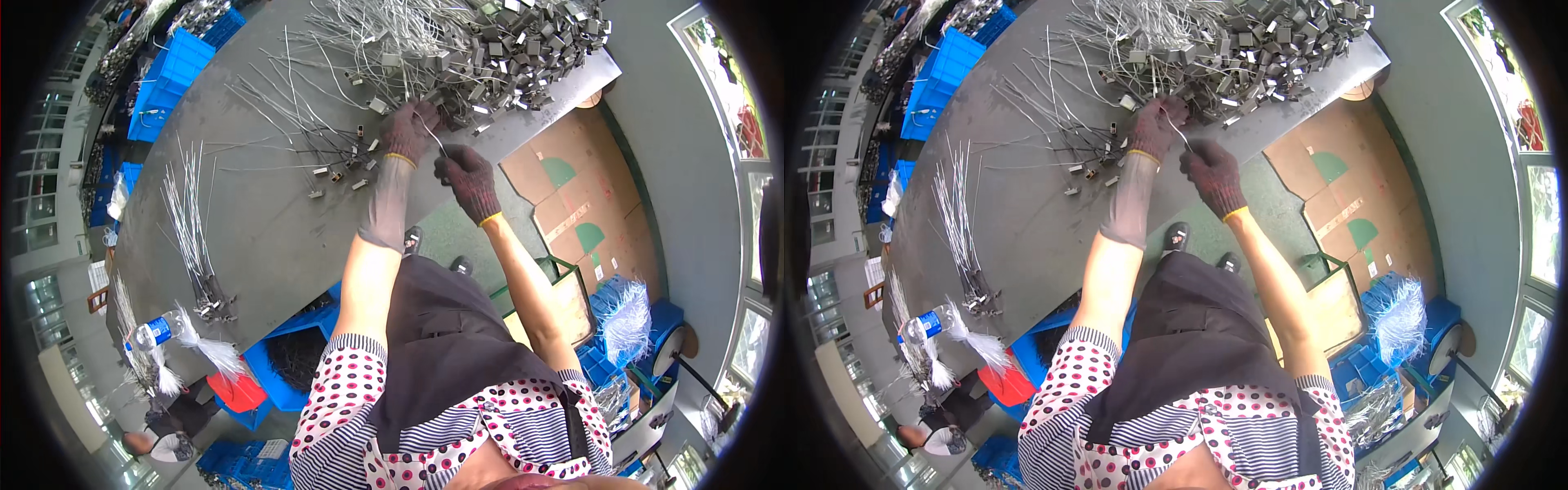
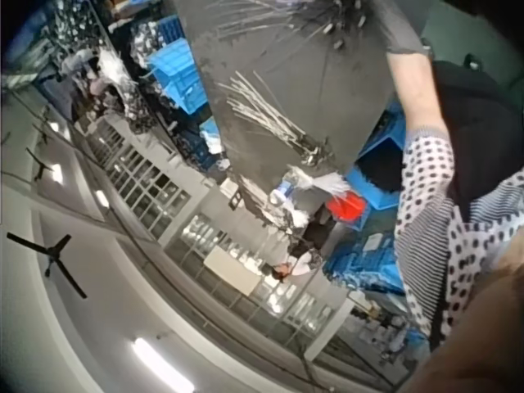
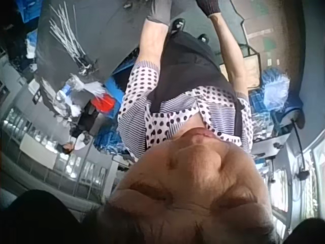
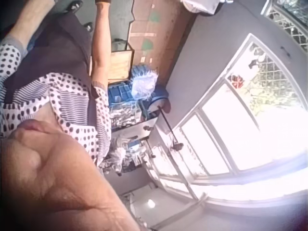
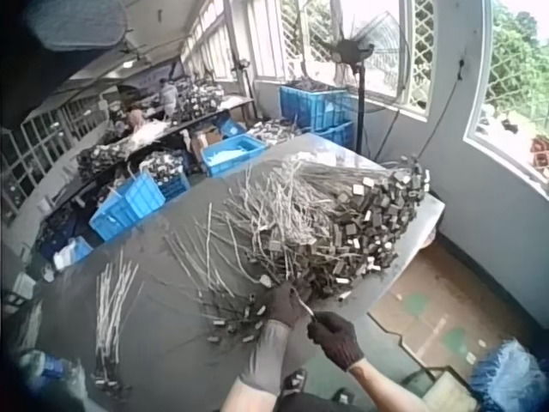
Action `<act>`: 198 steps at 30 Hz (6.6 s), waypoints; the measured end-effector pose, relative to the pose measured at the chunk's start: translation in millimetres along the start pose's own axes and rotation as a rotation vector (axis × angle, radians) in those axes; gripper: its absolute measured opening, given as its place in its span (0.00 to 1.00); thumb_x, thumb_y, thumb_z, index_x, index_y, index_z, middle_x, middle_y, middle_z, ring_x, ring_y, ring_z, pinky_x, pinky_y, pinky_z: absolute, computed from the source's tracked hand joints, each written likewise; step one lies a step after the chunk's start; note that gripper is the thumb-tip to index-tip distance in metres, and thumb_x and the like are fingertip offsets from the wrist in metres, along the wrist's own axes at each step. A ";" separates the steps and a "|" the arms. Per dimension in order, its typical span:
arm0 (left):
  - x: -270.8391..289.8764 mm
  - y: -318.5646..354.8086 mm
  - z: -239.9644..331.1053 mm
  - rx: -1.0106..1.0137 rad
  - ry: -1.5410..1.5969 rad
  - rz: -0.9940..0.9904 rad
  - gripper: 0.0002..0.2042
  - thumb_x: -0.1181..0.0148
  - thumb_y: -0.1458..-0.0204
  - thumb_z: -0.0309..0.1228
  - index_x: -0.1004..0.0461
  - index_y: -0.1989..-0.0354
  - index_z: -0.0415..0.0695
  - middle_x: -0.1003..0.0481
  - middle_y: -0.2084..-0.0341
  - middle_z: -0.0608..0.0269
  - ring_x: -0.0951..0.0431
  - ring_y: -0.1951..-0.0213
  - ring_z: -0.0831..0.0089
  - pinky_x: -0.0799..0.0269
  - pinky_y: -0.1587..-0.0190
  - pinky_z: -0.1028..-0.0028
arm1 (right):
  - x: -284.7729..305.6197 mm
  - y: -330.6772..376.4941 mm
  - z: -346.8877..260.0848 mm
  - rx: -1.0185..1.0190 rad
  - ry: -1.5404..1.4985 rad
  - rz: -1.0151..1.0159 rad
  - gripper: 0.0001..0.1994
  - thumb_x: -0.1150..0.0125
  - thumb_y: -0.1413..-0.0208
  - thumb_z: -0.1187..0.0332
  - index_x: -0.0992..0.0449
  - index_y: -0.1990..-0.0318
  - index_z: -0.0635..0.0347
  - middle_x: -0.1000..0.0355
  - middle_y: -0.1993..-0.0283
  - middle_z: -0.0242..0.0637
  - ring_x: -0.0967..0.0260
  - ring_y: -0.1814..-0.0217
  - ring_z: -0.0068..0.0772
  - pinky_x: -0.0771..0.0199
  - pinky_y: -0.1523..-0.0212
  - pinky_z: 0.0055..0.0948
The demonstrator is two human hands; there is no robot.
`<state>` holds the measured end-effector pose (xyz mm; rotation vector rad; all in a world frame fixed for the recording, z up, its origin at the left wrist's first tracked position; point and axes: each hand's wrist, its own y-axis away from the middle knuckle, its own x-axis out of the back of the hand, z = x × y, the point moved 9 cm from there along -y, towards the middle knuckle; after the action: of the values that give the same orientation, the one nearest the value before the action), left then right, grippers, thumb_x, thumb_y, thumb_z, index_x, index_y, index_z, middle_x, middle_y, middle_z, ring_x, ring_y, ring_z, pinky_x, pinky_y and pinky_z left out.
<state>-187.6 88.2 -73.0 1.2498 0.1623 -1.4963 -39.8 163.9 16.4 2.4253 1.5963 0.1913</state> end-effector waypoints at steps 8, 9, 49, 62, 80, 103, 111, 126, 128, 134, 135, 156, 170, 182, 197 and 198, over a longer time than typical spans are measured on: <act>10.0 -2.5 8.3 -0.057 -0.200 0.028 0.08 0.45 0.42 0.29 0.28 0.60 0.36 0.22 0.71 0.53 0.18 0.70 0.59 0.17 0.63 0.55 | 119.2 176.2 126.8 -0.353 0.164 0.083 0.10 0.41 0.41 0.68 0.23 0.67 0.68 0.28 0.77 0.35 0.32 0.77 0.23 0.31 0.73 0.25; 17.1 0.2 11.0 -0.061 -0.197 0.030 0.08 0.45 0.42 0.29 0.28 0.60 0.36 0.22 0.71 0.53 0.18 0.70 0.59 0.17 0.63 0.55 | 136.8 204.8 146.3 -0.404 0.206 0.106 0.10 0.40 0.42 0.67 0.22 0.67 0.68 0.28 0.78 0.35 0.32 0.77 0.24 0.31 0.74 0.25; 86.0 172.9 95.9 -0.429 -0.074 0.017 0.14 0.43 0.38 0.34 0.28 0.47 0.44 0.22 0.61 0.60 0.20 0.61 0.66 0.18 0.59 0.57 | 211.7 262.0 178.2 -0.575 0.252 0.186 0.10 0.34 0.45 0.67 0.23 0.70 0.65 0.33 0.83 0.32 0.38 0.84 0.23 0.39 0.81 0.25; 119.0 175.0 115.9 -0.421 0.004 0.092 0.12 0.43 0.38 0.35 0.27 0.49 0.43 0.23 0.64 0.63 0.20 0.64 0.69 0.18 0.60 0.60 | 202.2 223.7 170.2 -0.549 0.256 0.088 0.11 0.33 0.46 0.64 0.23 0.71 0.63 0.34 0.83 0.30 0.39 0.84 0.22 0.39 0.81 0.24; 96.1 192.1 21.1 0.021 -0.303 -0.184 0.15 0.46 0.36 0.37 0.28 0.47 0.42 0.21 0.63 0.60 0.17 0.59 0.65 0.18 0.68 0.71 | -16.3 93.0 94.4 -0.372 -0.012 -0.142 0.14 0.39 0.39 0.61 0.22 0.63 0.67 0.32 0.79 0.31 0.36 0.80 0.21 0.36 0.78 0.24; 84.8 151.6 108.0 -0.409 -0.587 -0.022 0.13 0.42 0.38 0.34 0.22 0.52 0.38 0.20 0.66 0.65 0.21 0.65 0.77 0.25 0.57 0.74 | -118.1 15.2 34.0 -0.395 0.176 -0.261 0.38 0.54 0.39 0.37 0.35 0.41 0.68 0.27 0.46 0.50 0.22 0.57 0.37 0.29 0.77 0.28; 67.8 150.9 106.4 -0.351 -0.780 0.012 0.15 0.49 0.36 0.36 0.21 0.57 0.35 0.19 0.68 0.60 0.21 0.65 0.74 0.28 0.58 0.73 | -146.3 -19.1 9.6 -0.147 0.273 -0.202 0.32 0.56 0.36 0.40 0.30 0.49 0.66 0.24 0.66 0.46 0.22 0.67 0.39 0.24 0.77 0.35; 125.7 130.8 168.1 -0.467 -1.090 0.343 0.14 0.36 0.44 0.42 0.18 0.59 0.44 0.21 0.75 0.68 0.28 0.80 0.79 0.34 0.80 0.73 | -40.2 -83.0 26.3 -0.007 0.984 0.202 0.20 0.46 0.42 0.50 0.21 0.61 0.60 0.23 0.60 0.55 0.26 0.53 0.61 0.26 0.53 0.49; 120.0 133.8 144.2 -0.285 -0.830 0.269 0.13 0.37 0.43 0.39 0.20 0.55 0.45 0.21 0.73 0.66 0.31 0.82 0.83 0.37 0.83 0.77 | -41.4 -67.1 12.4 0.058 0.879 0.238 0.15 0.44 0.41 0.56 0.21 0.58 0.58 0.21 0.62 0.50 0.22 0.58 0.51 0.24 0.57 0.42; 93.8 121.2 72.3 -0.009 -0.627 0.016 0.12 0.40 0.39 0.34 0.22 0.51 0.42 0.21 0.72 0.64 0.30 0.80 0.85 0.34 0.80 0.79 | -19.6 -30.9 -17.0 0.174 0.227 0.171 0.08 0.40 0.39 0.71 0.20 0.57 0.64 0.24 0.74 0.34 0.27 0.73 0.23 0.28 0.69 0.24; 89.4 117.9 62.7 -0.009 -0.629 0.015 0.12 0.40 0.39 0.34 0.22 0.51 0.42 0.21 0.72 0.64 0.30 0.80 0.85 0.34 0.80 0.79 | -21.5 -25.3 -16.6 0.091 0.131 0.097 0.08 0.41 0.38 0.71 0.21 0.57 0.66 0.26 0.75 0.33 0.29 0.74 0.22 0.29 0.71 0.24; 49.1 25.0 -14.2 0.193 0.005 -0.207 0.10 0.47 0.37 0.30 0.26 0.54 0.37 0.21 0.65 0.51 0.18 0.62 0.57 0.18 0.55 0.50 | 150.6 263.3 175.1 -0.521 0.494 0.120 0.10 0.39 0.40 0.64 0.19 0.61 0.62 0.28 0.79 0.33 0.32 0.78 0.22 0.32 0.75 0.27; 52.2 61.5 34.7 -0.059 -0.144 -0.265 0.14 0.47 0.36 0.33 0.28 0.47 0.39 0.21 0.62 0.57 0.19 0.59 0.61 0.20 0.52 0.52 | 190.0 292.7 166.5 -0.508 0.447 0.136 0.08 0.37 0.42 0.67 0.19 0.59 0.61 0.29 0.78 0.30 0.34 0.79 0.19 0.34 0.76 0.25; 51.3 151.0 -36.6 0.254 -0.677 -0.218 0.16 0.47 0.37 0.35 0.29 0.45 0.40 0.21 0.61 0.58 0.18 0.63 0.66 0.19 0.62 0.68 | 128.4 179.6 134.6 -0.328 0.401 -0.070 0.11 0.39 0.41 0.65 0.20 0.60 0.65 0.28 0.77 0.34 0.32 0.77 0.21 0.33 0.75 0.25; 91.1 129.1 90.4 -0.180 -0.465 0.224 0.10 0.45 0.38 0.37 0.23 0.65 0.43 0.23 0.76 0.63 0.21 0.76 0.71 0.24 0.75 0.74 | 79.0 173.1 128.6 -0.362 0.492 -0.472 0.10 0.41 0.43 0.69 0.19 0.57 0.62 0.22 0.62 0.43 0.24 0.64 0.35 0.24 0.60 0.31; 90.4 132.8 88.9 -0.191 -0.464 0.227 0.10 0.45 0.38 0.37 0.23 0.65 0.43 0.23 0.76 0.63 0.21 0.76 0.71 0.24 0.75 0.74 | 75.3 176.5 127.0 -0.309 0.534 -0.504 0.11 0.40 0.45 0.69 0.20 0.56 0.62 0.21 0.58 0.45 0.22 0.61 0.40 0.23 0.56 0.33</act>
<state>-119.9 -78.3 -35.5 0.7192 -0.1374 -1.4913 176.4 150.8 -61.2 1.7536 2.1377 0.9702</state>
